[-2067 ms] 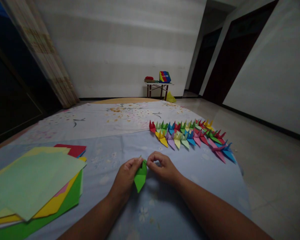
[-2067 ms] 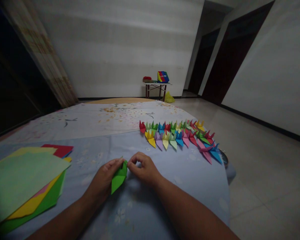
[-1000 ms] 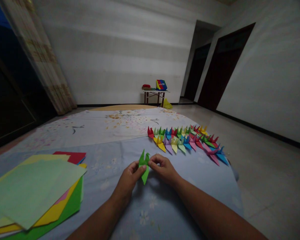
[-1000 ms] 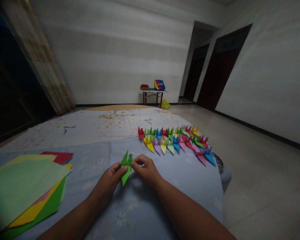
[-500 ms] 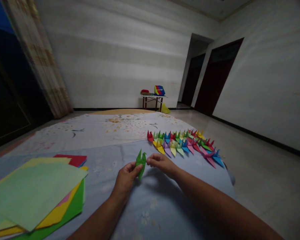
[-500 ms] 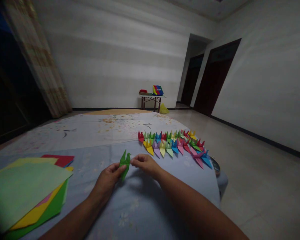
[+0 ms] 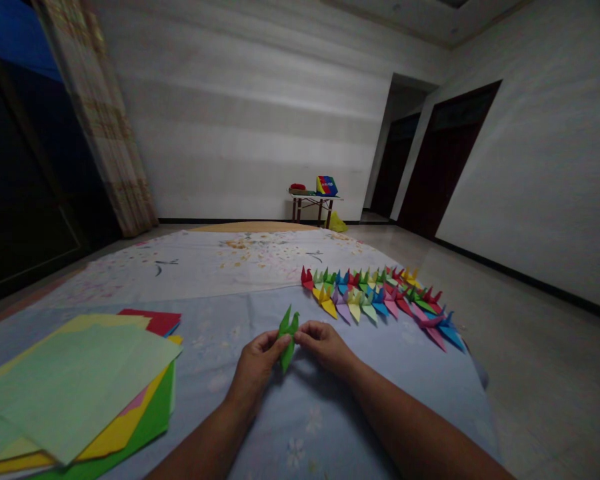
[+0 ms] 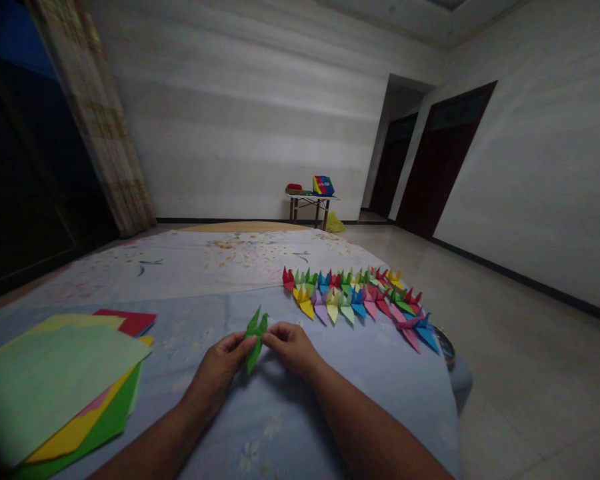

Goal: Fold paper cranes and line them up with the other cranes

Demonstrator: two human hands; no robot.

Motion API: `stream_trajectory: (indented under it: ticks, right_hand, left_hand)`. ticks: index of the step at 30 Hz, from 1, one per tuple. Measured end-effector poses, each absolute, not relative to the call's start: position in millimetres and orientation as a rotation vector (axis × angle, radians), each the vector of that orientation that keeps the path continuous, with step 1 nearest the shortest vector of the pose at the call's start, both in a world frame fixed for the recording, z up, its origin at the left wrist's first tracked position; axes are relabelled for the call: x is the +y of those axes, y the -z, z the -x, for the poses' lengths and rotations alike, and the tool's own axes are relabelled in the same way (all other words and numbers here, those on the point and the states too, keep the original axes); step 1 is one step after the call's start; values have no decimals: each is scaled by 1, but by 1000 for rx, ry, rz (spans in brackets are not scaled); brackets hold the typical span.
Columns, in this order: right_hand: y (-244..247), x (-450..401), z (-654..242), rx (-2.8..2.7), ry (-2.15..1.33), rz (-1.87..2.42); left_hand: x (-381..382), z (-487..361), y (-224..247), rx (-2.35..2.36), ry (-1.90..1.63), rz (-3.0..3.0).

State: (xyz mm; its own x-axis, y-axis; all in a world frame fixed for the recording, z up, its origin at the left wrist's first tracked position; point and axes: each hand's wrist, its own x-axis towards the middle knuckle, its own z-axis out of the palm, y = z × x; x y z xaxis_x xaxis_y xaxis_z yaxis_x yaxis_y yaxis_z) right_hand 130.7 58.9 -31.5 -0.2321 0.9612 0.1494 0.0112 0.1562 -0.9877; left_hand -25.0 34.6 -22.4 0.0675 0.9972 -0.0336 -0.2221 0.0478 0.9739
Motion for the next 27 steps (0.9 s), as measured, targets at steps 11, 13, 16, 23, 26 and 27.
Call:
stream_trajectory:
  ticks: [11, 13, 16, 23, 26, 27]
  right_hand:
    - [32, 53, -132, -1587, -1167, 1011]
    - [29, 51, -131, -1626, -1104, 1017]
    - [26, 47, -130, -1632, -1072, 1014]
    - [21, 49, -136, -1506, -895, 1086]
    - [21, 49, -137, -1515, -830, 1104]
    - [22, 49, -137, -1532, -820, 1096]
  left_hand:
    - [29, 23, 12, 1121, -1211, -1103]
    - [26, 22, 10, 1129, -1209, -1102]
    - [25, 21, 9, 1133, -1216, -1077]
    - [29, 23, 13, 1299, -1379, -1079]
    - [28, 23, 11, 1326, -1324, -1138]
    - [26, 22, 10, 1294, -1289, -1162]
